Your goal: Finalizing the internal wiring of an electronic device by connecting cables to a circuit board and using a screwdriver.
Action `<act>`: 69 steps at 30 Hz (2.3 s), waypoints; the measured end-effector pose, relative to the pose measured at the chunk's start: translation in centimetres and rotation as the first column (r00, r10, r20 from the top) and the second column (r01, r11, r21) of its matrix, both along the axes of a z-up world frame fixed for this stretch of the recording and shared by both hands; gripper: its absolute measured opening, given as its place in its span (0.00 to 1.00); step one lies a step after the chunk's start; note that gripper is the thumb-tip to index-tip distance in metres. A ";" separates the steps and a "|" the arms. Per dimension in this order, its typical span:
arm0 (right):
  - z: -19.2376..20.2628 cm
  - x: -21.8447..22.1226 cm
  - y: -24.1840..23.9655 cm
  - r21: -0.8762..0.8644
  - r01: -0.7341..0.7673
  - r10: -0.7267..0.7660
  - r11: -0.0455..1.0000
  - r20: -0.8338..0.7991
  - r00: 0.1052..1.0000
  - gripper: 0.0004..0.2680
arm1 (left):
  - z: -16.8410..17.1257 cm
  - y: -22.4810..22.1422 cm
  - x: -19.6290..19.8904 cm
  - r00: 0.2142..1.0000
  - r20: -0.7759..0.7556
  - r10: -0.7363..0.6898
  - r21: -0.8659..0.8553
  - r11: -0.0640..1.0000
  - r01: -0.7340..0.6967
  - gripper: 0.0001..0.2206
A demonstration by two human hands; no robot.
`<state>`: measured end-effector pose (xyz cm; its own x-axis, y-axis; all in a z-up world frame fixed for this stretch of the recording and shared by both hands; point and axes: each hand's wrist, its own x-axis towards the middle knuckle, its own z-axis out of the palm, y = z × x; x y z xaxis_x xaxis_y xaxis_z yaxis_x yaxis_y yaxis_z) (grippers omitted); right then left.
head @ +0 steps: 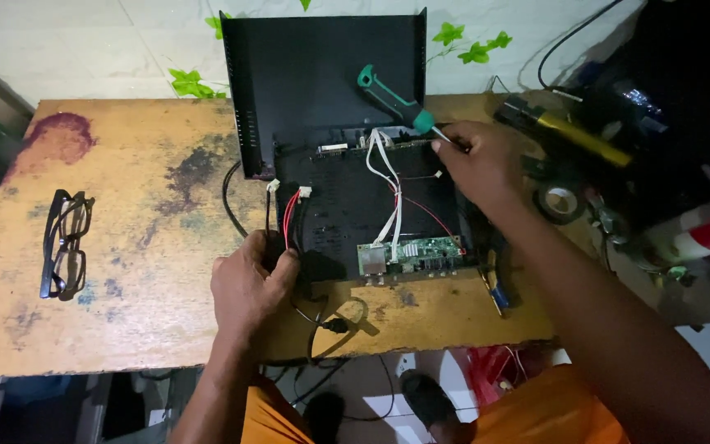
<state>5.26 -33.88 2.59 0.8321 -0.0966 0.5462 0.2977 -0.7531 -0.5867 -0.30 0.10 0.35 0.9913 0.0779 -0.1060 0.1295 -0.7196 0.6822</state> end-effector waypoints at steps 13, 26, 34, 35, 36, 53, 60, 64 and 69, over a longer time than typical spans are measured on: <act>2.5 -2.0 1.3 0.016 0.101 -0.100 0.995 -0.052 0.994 0.07 | 0.2 0.1 0.0 1.000 0.011 -0.013 0.011 1.000 0.013 0.17; 10.2 -8.9 9.9 0.248 -0.077 0.163 0.966 -0.350 0.922 0.07 | -1.2 0.5 0.4 0.998 0.038 -0.056 0.075 0.996 0.053 0.19; 5.7 -6.0 12.2 0.168 -0.399 0.376 0.901 0.155 0.914 0.06 | -0.3 0.4 0.5 1.000 -0.019 -0.017 0.027 0.999 0.017 0.17; 5.4 -5.9 12.4 0.170 -0.378 0.351 0.910 0.169 0.921 0.06 | -0.6 0.4 0.6 0.999 -0.025 -0.032 0.024 0.999 0.033 0.18; 5.3 -5.7 12.3 0.170 -0.378 0.351 0.910 0.167 0.921 0.06 | -0.6 0.4 0.5 0.999 -0.027 -0.032 0.023 0.999 0.032 0.18; 5.3 -5.6 13.5 0.108 -0.426 0.420 0.898 0.074 0.904 0.06 | -0.1 0.4 0.1 0.988 0.109 -0.110 0.040 0.994 0.106 0.15; 5.6 -4.8 13.2 0.070 -0.492 0.493 0.868 -0.001 0.870 0.07 | -0.3 0.3 0.2 0.991 0.102 -0.091 0.039 0.995 0.088 0.15; 6.6 -4.4 13.5 0.051 -0.505 0.505 0.862 -0.189 0.842 0.10 | -1.0 0.4 0.8 0.994 0.063 -0.088 0.050 0.995 0.085 0.15; 5.1 -2.8 13.4 0.049 -0.512 0.511 0.858 -0.193 0.838 0.11 | -1.0 0.3 0.7 0.995 0.037 -0.088 0.099 0.992 0.084 0.17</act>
<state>2.46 -20.46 7.72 0.8505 0.3739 0.3699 0.5231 -0.5279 -0.6691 0.39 0.44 -0.63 0.9981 0.0004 -0.0614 0.0380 -0.7898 0.6122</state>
